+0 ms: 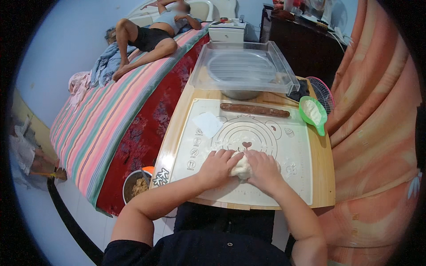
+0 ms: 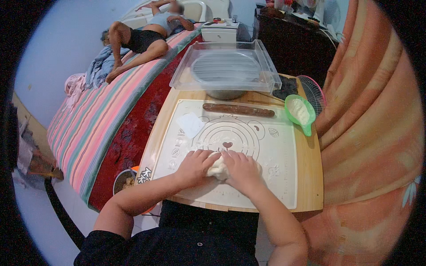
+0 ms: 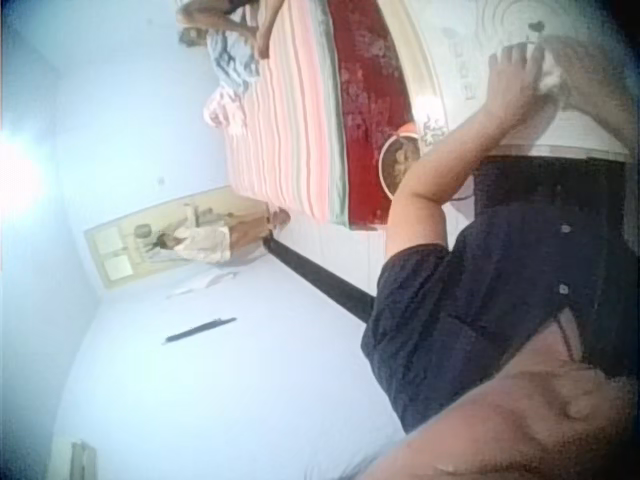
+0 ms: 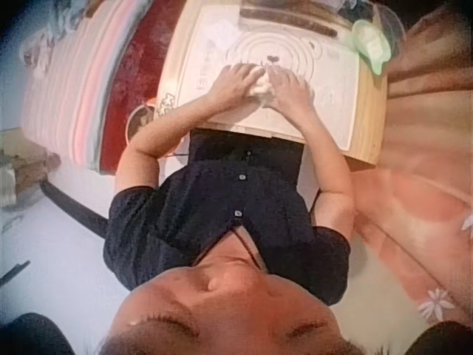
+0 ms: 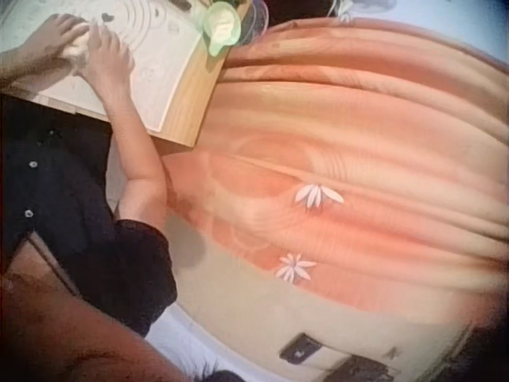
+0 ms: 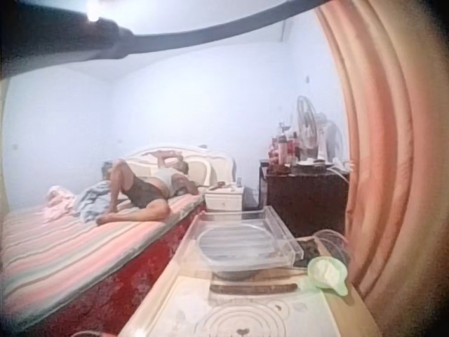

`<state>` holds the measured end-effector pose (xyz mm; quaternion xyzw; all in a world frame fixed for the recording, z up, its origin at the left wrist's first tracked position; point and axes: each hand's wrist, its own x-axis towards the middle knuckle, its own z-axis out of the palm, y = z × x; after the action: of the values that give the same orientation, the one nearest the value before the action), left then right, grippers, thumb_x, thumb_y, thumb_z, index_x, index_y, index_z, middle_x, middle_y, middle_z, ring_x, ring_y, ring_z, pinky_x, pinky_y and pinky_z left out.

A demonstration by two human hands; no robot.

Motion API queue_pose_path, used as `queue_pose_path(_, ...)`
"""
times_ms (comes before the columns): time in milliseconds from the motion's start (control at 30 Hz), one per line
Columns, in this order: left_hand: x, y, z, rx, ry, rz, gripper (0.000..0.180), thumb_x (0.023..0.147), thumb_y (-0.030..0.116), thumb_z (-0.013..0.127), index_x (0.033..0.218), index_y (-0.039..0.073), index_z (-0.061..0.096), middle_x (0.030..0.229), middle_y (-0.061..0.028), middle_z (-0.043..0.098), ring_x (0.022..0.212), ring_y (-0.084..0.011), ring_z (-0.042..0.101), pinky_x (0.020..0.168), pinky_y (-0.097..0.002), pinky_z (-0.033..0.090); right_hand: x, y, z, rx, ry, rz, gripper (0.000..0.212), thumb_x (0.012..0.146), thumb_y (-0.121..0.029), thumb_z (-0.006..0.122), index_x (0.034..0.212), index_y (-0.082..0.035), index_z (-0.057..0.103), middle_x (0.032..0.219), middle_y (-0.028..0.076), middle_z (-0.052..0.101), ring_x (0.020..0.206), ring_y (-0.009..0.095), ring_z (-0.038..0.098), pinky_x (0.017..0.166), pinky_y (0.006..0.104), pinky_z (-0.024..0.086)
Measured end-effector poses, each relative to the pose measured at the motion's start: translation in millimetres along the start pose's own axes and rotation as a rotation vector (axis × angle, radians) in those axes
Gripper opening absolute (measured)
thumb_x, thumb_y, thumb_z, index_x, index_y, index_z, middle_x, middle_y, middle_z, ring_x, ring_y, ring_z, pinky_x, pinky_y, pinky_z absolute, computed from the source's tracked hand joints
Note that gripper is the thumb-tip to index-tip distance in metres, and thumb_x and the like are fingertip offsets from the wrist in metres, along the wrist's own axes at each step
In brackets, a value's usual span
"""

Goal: The person kneads dough in a metal bowl, then transfers it to a silicone mat on a table. They knead the dough further, divide it into smaller portions, and place the pieces into a metal bowl.

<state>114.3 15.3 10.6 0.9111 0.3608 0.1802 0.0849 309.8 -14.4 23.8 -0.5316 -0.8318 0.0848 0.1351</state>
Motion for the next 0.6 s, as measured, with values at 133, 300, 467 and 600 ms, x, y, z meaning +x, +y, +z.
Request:
queue_pose_path(133, 22, -21, 5, -0.049, -0.026, -0.141, 0.05, 0.067, 0.029, 0.072, 0.112, 0.015, 0.055, 0.098, -0.0112, 0.06, 0.088, -0.0328, 0.059, 0.074, -0.0402, 0.047, 29, 21, 7, 0.283, 0.027, 0.11, 0.038, 0.073, -0.017, 0.064, 0.109, -0.011, 0.056, 0.101, 0.014, 0.06, 0.097, 0.031, 0.056, 0.082, 0.0386, 0.046)
queue_pose_path(300, 64, -50, -3, -0.316, -0.234, -0.324, 0.043, 0.073, 0.041, 0.07, 0.104, 0.014, 0.058, 0.091, -0.0139, 0.065, 0.088, -0.0334, 0.061, 0.078, -0.0397, 0.048, 69, 49, 4, 0.387, -0.241, 0.329, 0.038, 0.072, -0.023, 0.066, 0.107, -0.014, 0.057, 0.1, 0.013, 0.061, 0.096, 0.032, 0.057, 0.081, 0.0392, 0.046)
queue_pose_path(467, 56, -35, -28, -0.068, -0.102, -0.046, 0.057, 0.07, 0.032, 0.072, 0.121, 0.021, 0.05, 0.119, -0.0086, 0.052, 0.113, -0.0313, 0.049, 0.093, -0.0438, 0.041, 39, 40, -22, 0.157, 0.171, 0.063, 0.045, 0.07, -0.022, 0.07, 0.112, -0.01, 0.056, 0.115, 0.011, 0.056, 0.107, 0.028, 0.053, 0.088, 0.037, 0.044)
queue_pose_path(600, 12, -18, -44, 0.073, -0.315, 0.104, 0.076, 0.068, 0.035, 0.075, 0.133, 0.019, 0.04, 0.131, -0.011, 0.041, 0.129, -0.0296, 0.031, 0.107, -0.0594, 0.014, -12, 31, -32, 0.257, 0.046, -0.036, 0.062, 0.069, -0.024, 0.072, 0.125, -0.009, 0.049, 0.124, 0.011, 0.049, 0.118, 0.029, 0.045, 0.098, 0.0382, 0.037)
